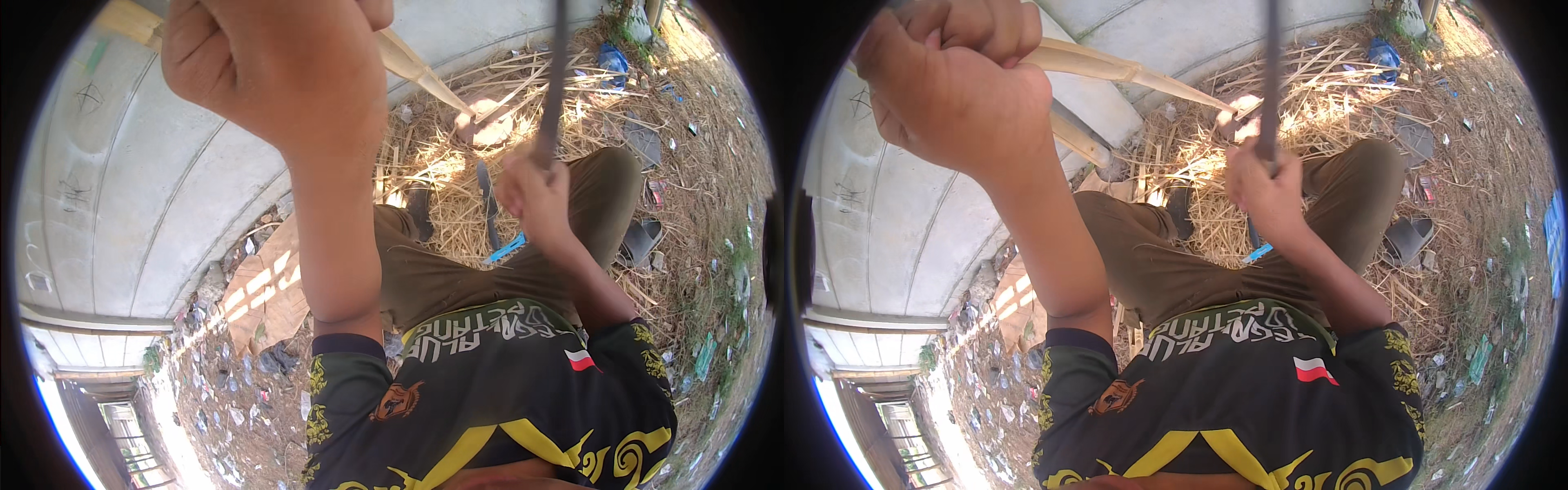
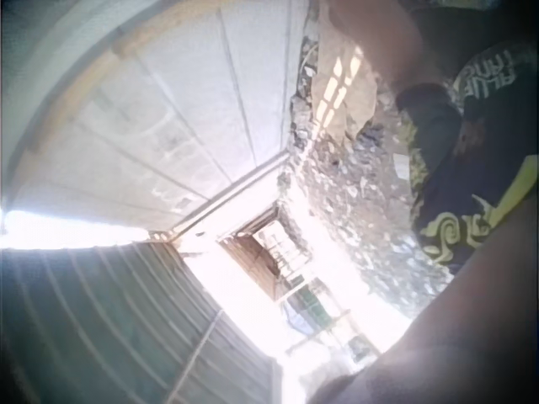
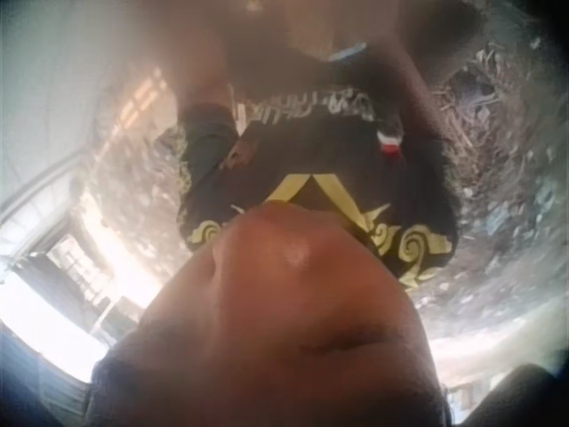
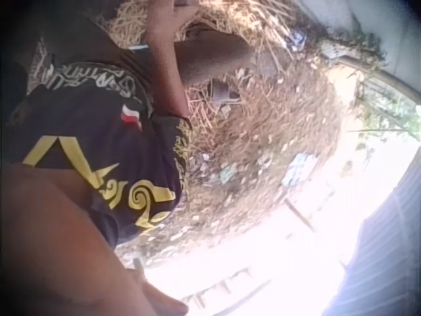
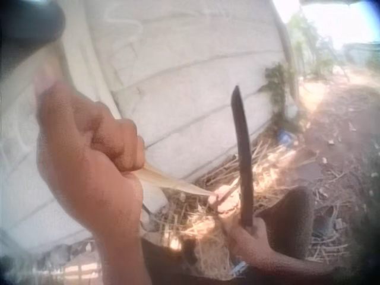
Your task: The person sits on the ground and uses a utility knife to shave thin strips from a bamboo stick. They then switch to a larger machete to continue splitting and shaving the bamboo into thinner pieces.
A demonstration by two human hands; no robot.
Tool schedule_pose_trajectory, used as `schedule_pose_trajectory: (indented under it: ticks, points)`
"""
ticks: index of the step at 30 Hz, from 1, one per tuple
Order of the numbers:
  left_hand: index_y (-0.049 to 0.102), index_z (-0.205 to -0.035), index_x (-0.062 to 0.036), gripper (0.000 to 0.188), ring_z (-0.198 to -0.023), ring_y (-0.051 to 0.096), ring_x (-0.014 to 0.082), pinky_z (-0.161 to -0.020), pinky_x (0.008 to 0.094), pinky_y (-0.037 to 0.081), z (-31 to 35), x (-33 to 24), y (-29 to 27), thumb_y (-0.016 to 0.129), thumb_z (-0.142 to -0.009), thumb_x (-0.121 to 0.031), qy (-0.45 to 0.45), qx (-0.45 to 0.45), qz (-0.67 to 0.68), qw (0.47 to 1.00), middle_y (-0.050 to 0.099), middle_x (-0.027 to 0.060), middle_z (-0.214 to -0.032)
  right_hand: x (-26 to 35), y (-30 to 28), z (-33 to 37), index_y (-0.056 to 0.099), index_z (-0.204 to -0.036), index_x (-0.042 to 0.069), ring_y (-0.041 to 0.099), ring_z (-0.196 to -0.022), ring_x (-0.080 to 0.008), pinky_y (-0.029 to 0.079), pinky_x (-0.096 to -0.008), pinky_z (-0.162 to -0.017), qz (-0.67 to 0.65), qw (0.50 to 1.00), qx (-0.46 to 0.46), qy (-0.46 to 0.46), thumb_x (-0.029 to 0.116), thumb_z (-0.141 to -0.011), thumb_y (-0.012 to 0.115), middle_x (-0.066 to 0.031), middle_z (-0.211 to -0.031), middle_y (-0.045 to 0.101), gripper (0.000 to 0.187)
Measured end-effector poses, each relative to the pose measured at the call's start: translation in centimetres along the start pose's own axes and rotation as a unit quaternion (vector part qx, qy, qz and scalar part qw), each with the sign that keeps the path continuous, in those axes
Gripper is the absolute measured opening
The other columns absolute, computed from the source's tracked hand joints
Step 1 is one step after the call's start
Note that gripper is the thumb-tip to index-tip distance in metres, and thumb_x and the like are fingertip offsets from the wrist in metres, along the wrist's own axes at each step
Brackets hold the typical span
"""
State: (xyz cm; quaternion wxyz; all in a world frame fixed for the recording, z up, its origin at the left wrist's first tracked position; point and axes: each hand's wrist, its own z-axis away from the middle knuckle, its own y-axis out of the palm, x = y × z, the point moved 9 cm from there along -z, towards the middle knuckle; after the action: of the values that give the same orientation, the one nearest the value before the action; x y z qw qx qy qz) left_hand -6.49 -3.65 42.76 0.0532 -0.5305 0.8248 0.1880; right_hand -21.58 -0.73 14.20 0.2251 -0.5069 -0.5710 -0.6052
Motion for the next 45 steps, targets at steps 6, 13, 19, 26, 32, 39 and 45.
schedule_pose_trajectory:
  ticks: [6, 13, 19, 26, 32, 39, 45]
  points:
    - [0.029, -0.057, -0.0196, 0.059, -0.038, 0.017, 0.0048, -0.035, 0.0266, 0.013, -0.1, 0.0, 0.3, 0.056, -0.104, -0.043, -0.018, 0.040, -0.044, 0.998, 0.023, -0.0069, -0.045, -3.2, -1.6, 1.5, 0.053, -0.075, 0.009, 0.039, -0.043, -0.0043, 0.028, -0.0253, -0.041, 0.173, 0.960, 0.070, 0.211, 0.012, -0.093, 0.069, 0.0052, -0.053, 0.043, 0.024]
    - [0.030, -0.058, -0.0201, 0.058, -0.038, 0.018, 0.0048, -0.034, 0.0262, 0.015, -1.2, 1.0, -0.3, 0.055, -0.105, -0.043, -0.045, 0.021, -0.025, 0.998, 0.025, -0.0073, -0.047, 21.1, -4.6, -0.6, 0.046, -0.069, 0.013, 0.034, -0.045, -0.0073, 0.030, -0.0258, -0.048, 0.033, 0.953, -0.039, -0.298, 0.011, -0.096, 0.060, 0.0038, -0.052, 0.034, 0.031]
    - [0.034, -0.058, -0.0209, 0.058, -0.040, 0.025, 0.0031, -0.035, 0.0245, 0.017, 0.0, -0.9, 3.6, 0.055, -0.106, -0.045, -0.011, 0.049, -0.014, 0.999, 0.027, -0.0082, -0.048, 2.1, -1.6, -0.4, 0.049, -0.076, 0.013, 0.047, -0.056, -0.0136, 0.043, -0.0307, -0.060, -0.068, 0.994, -0.027, -0.078, 0.022, -0.095, 0.058, -0.0008, -0.059, 0.044, 0.022]
    - [0.032, -0.058, -0.0209, 0.059, -0.040, 0.026, 0.0034, -0.036, 0.0240, 0.017, 0.2, 1.2, 3.4, 0.058, -0.104, -0.046, -0.111, 0.082, 0.028, 0.990, 0.027, -0.0085, -0.049, -1.9, -3.6, 2.1, 0.051, -0.071, 0.011, 0.042, -0.046, -0.0101, 0.032, -0.0281, -0.046, 0.049, 0.940, 0.085, 0.326, 0.015, -0.087, 0.073, 0.0012, -0.053, 0.043, 0.027]
    - [0.037, -0.057, -0.0191, 0.054, -0.040, 0.026, 0.0040, -0.036, 0.0239, 0.018, 0.5, 1.4, 2.7, 0.062, -0.102, -0.036, -0.106, 0.033, 0.018, 0.994, 0.030, -0.0076, -0.048, 21.2, -4.3, 0.7, 0.043, -0.065, 0.014, 0.035, -0.046, -0.0088, 0.032, -0.0257, -0.051, 0.024, 0.958, 0.019, -0.285, 0.016, -0.097, 0.057, 0.0035, -0.051, 0.033, 0.035]
    - [0.043, -0.056, -0.0149, 0.045, -0.041, 0.027, 0.0013, -0.037, 0.0220, 0.017, 0.6, 2.1, 4.2, 0.064, -0.096, -0.011, 0.001, 0.075, -0.004, 0.997, 0.034, -0.0076, -0.047, -2.5, -3.7, -1.0, 0.053, -0.083, 0.010, 0.051, -0.061, -0.0131, 0.041, -0.0281, -0.060, 0.031, 0.998, 0.048, 0.031, 0.020, -0.094, 0.061, -0.0025, -0.064, 0.051, 0.016]
    - [0.041, -0.055, -0.0183, 0.048, -0.043, 0.028, 0.0017, -0.039, 0.0207, 0.019, 0.2, 1.6, 5.0, 0.079, -0.085, -0.018, -0.190, 0.133, -0.046, 0.972, 0.034, -0.0079, -0.047, 0.7, -5.1, 1.5, 0.051, -0.066, 0.008, 0.041, -0.041, -0.0095, 0.030, -0.0274, -0.043, 0.134, 0.949, 0.125, 0.257, 0.013, -0.088, 0.073, 0.0026, -0.049, 0.043, 0.032]
